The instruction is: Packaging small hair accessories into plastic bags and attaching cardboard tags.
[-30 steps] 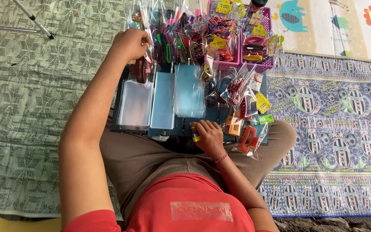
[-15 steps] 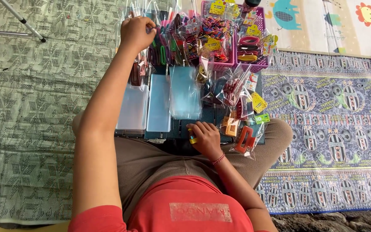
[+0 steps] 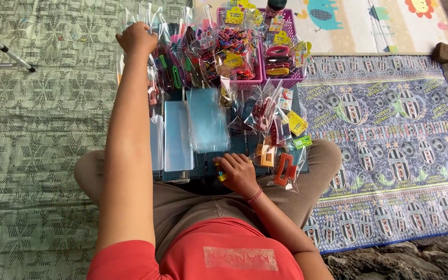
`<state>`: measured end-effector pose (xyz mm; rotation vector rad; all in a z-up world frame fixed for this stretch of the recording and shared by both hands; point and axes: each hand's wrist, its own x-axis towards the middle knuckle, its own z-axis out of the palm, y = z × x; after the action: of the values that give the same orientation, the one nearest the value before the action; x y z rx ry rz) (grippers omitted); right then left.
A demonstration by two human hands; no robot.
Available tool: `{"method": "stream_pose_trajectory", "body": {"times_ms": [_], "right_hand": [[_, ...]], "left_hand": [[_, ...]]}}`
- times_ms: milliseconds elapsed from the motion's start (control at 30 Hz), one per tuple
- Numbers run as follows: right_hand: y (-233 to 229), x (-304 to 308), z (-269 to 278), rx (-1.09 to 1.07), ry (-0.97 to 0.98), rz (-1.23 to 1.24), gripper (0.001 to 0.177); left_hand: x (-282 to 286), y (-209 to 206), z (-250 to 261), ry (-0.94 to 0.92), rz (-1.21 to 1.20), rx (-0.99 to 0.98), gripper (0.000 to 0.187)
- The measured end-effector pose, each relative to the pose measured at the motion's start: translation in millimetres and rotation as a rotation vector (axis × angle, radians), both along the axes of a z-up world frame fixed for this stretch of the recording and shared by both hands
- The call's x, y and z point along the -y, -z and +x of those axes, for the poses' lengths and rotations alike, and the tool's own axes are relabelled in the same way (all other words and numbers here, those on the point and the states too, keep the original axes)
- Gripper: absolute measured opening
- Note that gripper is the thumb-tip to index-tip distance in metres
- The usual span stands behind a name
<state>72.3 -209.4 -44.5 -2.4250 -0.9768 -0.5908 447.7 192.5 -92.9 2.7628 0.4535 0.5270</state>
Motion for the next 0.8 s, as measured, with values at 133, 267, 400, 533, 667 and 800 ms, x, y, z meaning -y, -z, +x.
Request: {"method": "stream_pose_trajectory", "body": {"times_ms": [133,267,400,533,667,800], "right_hand": [[-1,0,0,0.007,-0.002,0.005,0.024],[2,1,1,0.011,-0.005,-0.006,0.027],[4,2,1,-0.005,-0.017,-0.002,0.029],[3,2,1,-0.006,-0.015,-0.008,0.028],[2,1,1,0.002,-0.018,0.002,0.026],[5,2,0,-0.009,-0.011,-0.011,0.031]], "left_hand": [[9,0,-4,0.001,0.050,0.095,0.027],[19,-9,-9,0.017,0.036,0.038,0.024],[20,-15,-12,0.022,0.078,0.166,0.017],[17,-25,-9,0.058,0.124,0.258,0.026],[27,-64,-38,0.252,-0.010,0.191,0.021],[41,-100,-71,0.376,-0.038,0.255,0.012]]}}
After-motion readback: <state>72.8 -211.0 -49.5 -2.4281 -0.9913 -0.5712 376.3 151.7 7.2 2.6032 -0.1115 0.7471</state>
